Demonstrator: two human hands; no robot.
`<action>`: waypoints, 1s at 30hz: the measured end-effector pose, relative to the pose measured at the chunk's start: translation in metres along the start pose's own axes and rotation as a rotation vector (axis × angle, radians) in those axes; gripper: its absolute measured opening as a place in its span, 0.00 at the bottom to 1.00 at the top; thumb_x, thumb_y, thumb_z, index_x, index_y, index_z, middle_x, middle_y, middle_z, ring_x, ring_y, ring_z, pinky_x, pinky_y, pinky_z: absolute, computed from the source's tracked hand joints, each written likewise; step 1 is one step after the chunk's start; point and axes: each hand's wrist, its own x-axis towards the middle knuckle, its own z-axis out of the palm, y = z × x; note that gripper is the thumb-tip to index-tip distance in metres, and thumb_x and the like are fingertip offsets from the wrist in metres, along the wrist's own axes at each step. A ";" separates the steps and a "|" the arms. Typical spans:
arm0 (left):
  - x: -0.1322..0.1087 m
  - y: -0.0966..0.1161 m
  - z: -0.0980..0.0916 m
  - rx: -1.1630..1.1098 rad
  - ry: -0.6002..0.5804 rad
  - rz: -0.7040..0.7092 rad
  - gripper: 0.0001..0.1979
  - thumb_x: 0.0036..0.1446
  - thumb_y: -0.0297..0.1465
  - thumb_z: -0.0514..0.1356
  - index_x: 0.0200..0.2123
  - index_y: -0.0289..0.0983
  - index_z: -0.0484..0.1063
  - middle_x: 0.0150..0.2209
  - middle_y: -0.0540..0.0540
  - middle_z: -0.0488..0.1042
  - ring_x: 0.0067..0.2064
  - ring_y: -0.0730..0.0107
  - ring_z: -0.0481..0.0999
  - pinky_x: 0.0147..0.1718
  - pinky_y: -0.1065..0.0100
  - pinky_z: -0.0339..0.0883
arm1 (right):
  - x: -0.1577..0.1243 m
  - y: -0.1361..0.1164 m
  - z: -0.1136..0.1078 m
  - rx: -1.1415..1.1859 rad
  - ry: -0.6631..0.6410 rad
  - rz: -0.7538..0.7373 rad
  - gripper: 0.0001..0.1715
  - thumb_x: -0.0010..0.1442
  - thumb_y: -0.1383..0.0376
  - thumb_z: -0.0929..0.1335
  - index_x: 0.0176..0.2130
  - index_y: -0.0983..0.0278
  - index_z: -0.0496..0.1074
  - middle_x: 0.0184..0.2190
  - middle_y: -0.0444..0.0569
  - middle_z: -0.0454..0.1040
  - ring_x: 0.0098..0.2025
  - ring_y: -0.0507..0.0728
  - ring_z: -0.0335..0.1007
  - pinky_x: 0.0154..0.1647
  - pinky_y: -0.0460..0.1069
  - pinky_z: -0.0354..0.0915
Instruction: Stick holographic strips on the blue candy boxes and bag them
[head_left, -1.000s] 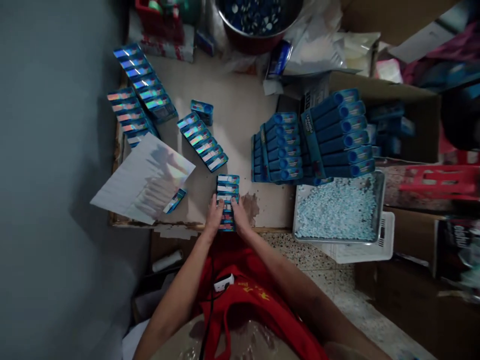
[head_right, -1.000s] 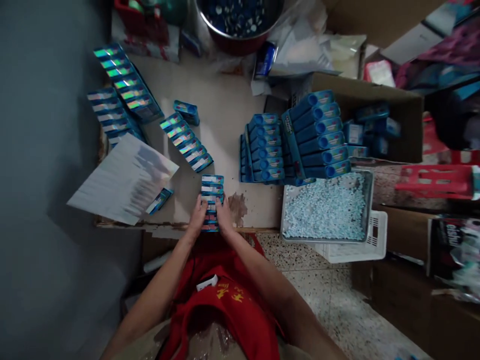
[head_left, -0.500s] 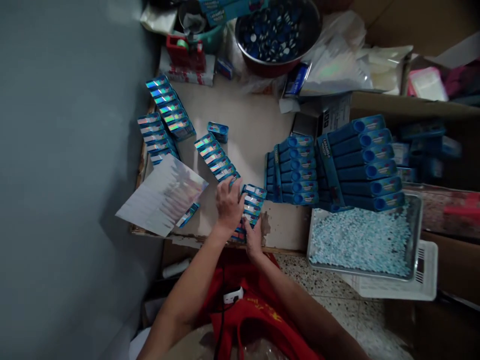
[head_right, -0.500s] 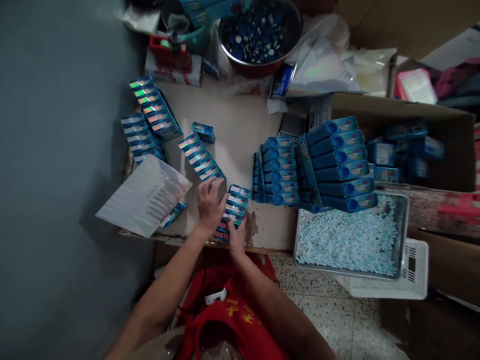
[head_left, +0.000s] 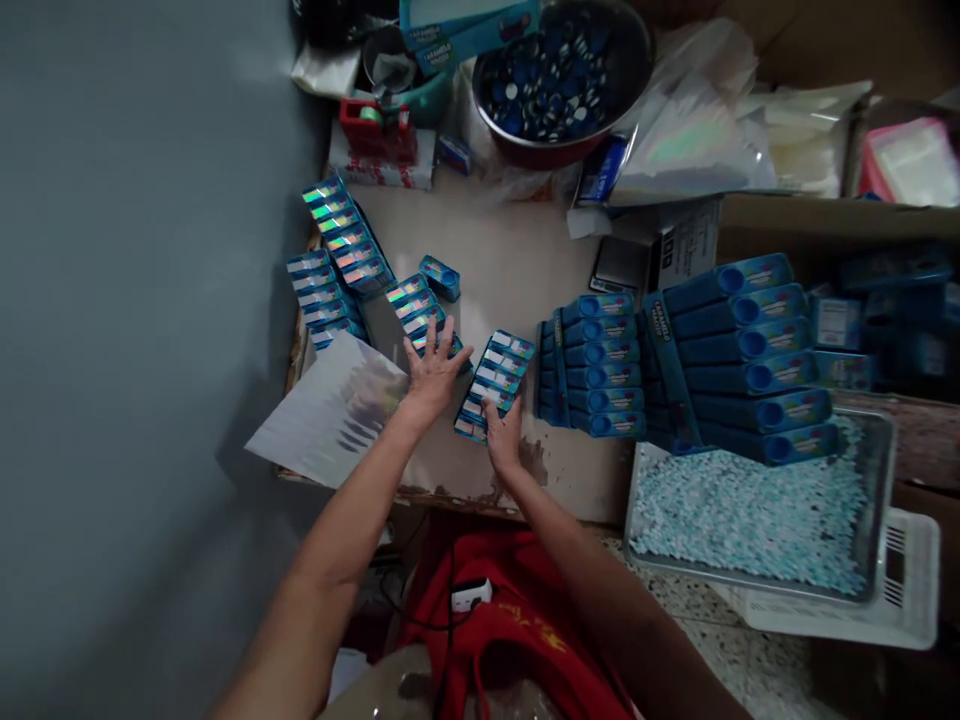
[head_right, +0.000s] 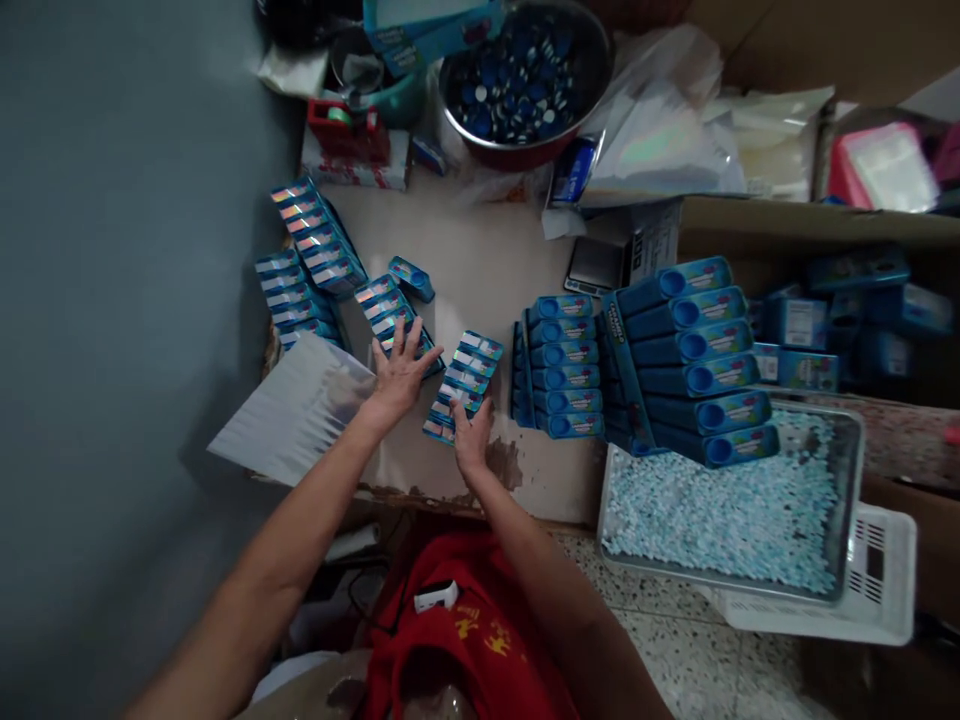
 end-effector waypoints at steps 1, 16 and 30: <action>0.004 -0.004 -0.003 0.013 0.001 -0.014 0.29 0.62 0.22 0.62 0.62 0.54 0.74 0.79 0.45 0.46 0.80 0.40 0.36 0.69 0.19 0.29 | 0.010 -0.005 0.004 -0.007 0.038 0.002 0.49 0.60 0.40 0.67 0.70 0.61 0.59 0.67 0.63 0.69 0.68 0.68 0.67 0.66 0.61 0.63; 0.012 -0.009 -0.023 -0.004 0.010 -0.007 0.43 0.57 0.14 0.59 0.70 0.54 0.65 0.80 0.45 0.43 0.80 0.40 0.33 0.70 0.21 0.33 | 0.174 -0.089 0.012 -0.047 -0.130 -0.340 0.46 0.54 0.46 0.75 0.64 0.66 0.68 0.56 0.60 0.77 0.55 0.64 0.74 0.61 0.62 0.68; -0.153 -0.176 -0.086 -0.444 0.303 -0.746 0.18 0.47 0.35 0.74 0.42 0.37 0.82 0.40 0.41 0.83 0.43 0.57 0.79 0.45 0.63 0.70 | -0.037 -0.076 0.042 -0.293 -0.316 -0.819 0.16 0.72 0.57 0.65 0.49 0.56 0.80 0.47 0.53 0.82 0.52 0.64 0.72 0.60 0.61 0.66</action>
